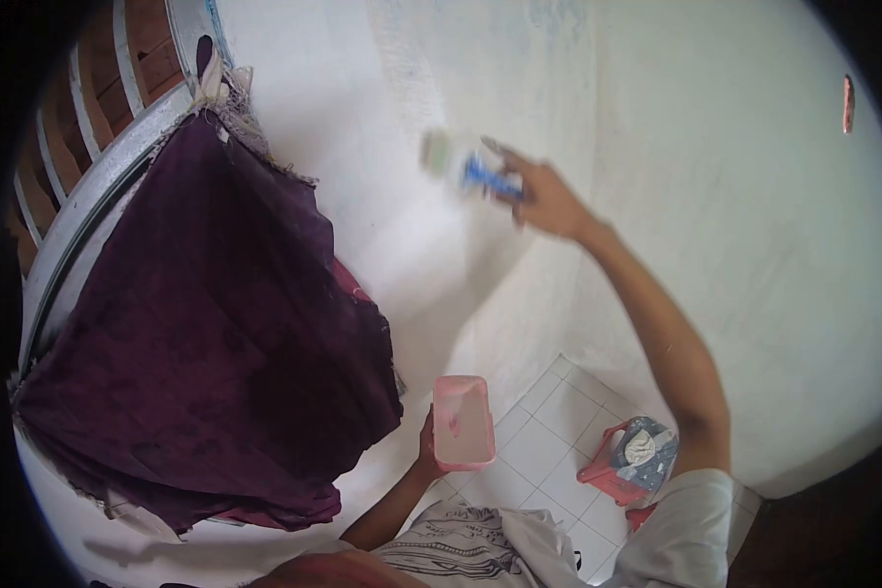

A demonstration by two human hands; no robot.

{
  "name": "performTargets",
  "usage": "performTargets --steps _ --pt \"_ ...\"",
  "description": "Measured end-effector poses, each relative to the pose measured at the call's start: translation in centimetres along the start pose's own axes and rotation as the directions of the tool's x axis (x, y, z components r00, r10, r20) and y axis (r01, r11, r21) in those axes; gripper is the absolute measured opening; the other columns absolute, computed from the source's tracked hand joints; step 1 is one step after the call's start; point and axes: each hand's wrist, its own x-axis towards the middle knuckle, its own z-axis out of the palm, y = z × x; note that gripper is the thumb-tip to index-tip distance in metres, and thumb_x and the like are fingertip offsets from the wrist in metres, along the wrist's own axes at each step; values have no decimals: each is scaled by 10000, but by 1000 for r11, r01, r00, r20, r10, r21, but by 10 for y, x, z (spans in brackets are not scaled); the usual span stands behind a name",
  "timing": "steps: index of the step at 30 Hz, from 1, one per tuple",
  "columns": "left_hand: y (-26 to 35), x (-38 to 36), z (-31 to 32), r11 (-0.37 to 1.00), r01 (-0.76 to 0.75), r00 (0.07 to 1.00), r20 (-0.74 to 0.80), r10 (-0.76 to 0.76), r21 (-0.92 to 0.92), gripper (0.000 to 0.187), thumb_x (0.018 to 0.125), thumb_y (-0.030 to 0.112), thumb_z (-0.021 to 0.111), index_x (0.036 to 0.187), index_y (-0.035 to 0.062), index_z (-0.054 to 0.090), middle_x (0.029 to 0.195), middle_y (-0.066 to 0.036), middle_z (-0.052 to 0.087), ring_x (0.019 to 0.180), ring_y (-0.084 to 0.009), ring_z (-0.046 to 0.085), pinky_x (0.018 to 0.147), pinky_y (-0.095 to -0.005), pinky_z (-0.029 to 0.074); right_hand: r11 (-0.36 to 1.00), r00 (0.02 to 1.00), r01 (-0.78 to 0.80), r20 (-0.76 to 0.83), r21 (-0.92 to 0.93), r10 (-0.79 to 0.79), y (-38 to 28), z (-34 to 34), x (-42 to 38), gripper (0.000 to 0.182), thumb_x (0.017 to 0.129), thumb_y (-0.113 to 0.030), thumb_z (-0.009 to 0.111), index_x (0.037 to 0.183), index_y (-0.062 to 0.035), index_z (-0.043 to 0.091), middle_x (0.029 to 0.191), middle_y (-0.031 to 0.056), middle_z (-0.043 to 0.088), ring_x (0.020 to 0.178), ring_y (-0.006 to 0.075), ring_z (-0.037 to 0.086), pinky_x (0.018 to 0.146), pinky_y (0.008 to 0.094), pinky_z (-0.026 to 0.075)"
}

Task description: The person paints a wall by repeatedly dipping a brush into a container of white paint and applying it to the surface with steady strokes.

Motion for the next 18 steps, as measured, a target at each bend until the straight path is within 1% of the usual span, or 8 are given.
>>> performTargets --steps 3,5,10,11,13,15,17,18 --pt "2 0 4 996 -63 998 -5 64 58 645 1035 574 363 1510 139 377 1363 -95 556 1240 -258 582 1043 -471 491 865 889 298 -213 -405 -406 -19 -55 77 410 917 -163 653 1310 -46 633 954 188 738 706 254 692 699 403 539" --pt "1 2 2 991 -107 994 -2 108 81 649 1034 578 361 1513 139 373 1365 -93 552 1241 -257 580 1043 -471 492 749 815 341 -219 -569 -537 -57 -90 117 308 956 -126 624 1244 -21 637 826 164 695 609 212 605 617 392 493" --pt "-1 12 1 993 -111 992 50 112 -37 656 1035 584 352 1519 140 365 1377 -92 544 1261 -251 568 1055 -473 482 858 747 342 -444 -382 -495 -118 -104 187 311 966 -94 566 1244 1 668 947 215 728 774 247 661 725 410 520" --pt "-2 15 -4 993 -112 992 53 114 -38 656 1035 584 352 1519 140 365 1377 -92 544 1261 -251 568 1055 -473 482 887 811 305 -393 -347 -433 -117 -89 187 311 969 -81 559 1249 -5 672 999 208 734 797 254 665 734 405 523" --pt "-5 14 -16 995 -99 994 36 98 6 653 1037 578 356 1522 141 362 1387 -95 538 1273 -259 560 1069 -476 470 905 881 264 -300 -332 -367 -86 -42 192 346 956 -134 582 1271 -23 669 1030 193 738 838 255 681 764 400 537" --pt "-6 11 -8 994 -106 994 26 106 10 649 1038 574 356 1522 141 362 1389 -97 538 1270 -263 563 1069 -476 471 875 772 332 -431 -354 -467 -58 1 171 399 914 -105 582 1305 -33 614 944 243 707 840 424 677 781 468 530" --pt "2 17 -5 992 -124 992 33 124 16 646 1039 570 355 1522 141 363 1391 -99 539 1267 -267 566 1068 -475 472 874 775 389 -411 -290 -481 -33 34 138 380 909 -68 550 1280 -15 615 935 256 692 866 474 647 807 491 529" --pt "2 13 -8 993 -117 993 28 117 29 642 1040 564 359 1522 140 362 1392 -99 540 1268 -267 567 1064 -474 477 856 745 438 -421 -276 -517 -14 55 119 347 914 -63 571 1252 -13 631 882 252 676 784 429 642 743 449 526"
